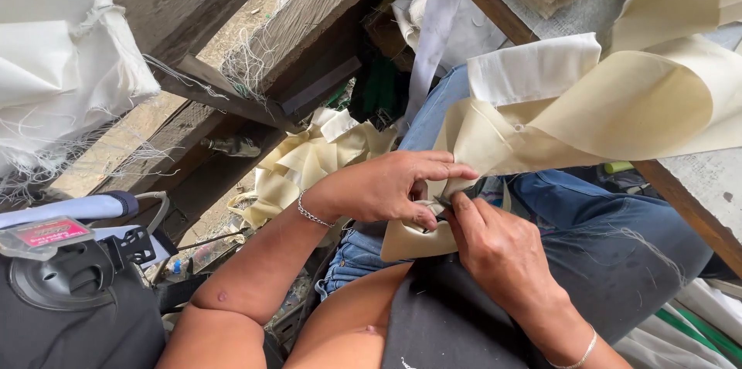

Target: Using hand snips to trim excess threads and separate a chain of sewn fabric pieces at a sewing workstation.

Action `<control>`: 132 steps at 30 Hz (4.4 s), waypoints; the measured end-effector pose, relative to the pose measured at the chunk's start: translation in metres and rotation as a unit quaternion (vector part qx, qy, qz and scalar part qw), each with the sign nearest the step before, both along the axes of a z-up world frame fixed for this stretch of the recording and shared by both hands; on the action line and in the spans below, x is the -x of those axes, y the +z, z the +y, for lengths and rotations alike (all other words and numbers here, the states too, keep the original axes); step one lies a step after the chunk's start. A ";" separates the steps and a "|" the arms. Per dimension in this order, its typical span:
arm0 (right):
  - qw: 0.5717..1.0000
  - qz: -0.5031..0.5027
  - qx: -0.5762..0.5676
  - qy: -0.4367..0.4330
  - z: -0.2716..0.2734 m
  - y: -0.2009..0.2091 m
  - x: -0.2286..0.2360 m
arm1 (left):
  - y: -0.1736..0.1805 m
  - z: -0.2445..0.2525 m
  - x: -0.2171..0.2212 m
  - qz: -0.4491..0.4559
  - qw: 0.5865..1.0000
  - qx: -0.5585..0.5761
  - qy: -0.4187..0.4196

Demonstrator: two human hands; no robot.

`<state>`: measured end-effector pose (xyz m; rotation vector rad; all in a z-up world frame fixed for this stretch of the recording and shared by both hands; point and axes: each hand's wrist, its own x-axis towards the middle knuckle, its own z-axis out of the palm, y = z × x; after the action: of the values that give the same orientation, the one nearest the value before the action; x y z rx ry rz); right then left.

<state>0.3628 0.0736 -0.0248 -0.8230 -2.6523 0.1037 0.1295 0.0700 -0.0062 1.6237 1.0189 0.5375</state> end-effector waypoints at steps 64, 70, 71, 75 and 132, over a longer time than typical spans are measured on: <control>0.910 0.236 0.339 0.043 0.033 -0.042 0.056 | 0.010 -0.071 0.103 -0.232 0.962 0.096 0.110; 0.905 0.263 0.321 0.092 0.031 -0.038 0.080 | 0.014 -0.069 0.088 -0.326 0.921 0.137 0.166; 0.908 0.259 0.314 0.097 0.032 -0.038 0.084 | 0.015 -0.069 0.086 -0.353 0.910 0.144 0.163; 0.886 0.270 0.366 0.089 0.047 -0.027 0.090 | 0.005 -0.073 0.091 -0.371 0.900 0.179 0.141; 0.920 0.352 0.160 0.067 0.055 0.090 -0.011 | 0.152 0.021 0.061 0.270 0.835 -0.346 0.331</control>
<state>0.3740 0.1287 0.0652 -0.5467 -2.0134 0.7403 0.0687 0.0906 0.1459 2.0979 2.0202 1.0295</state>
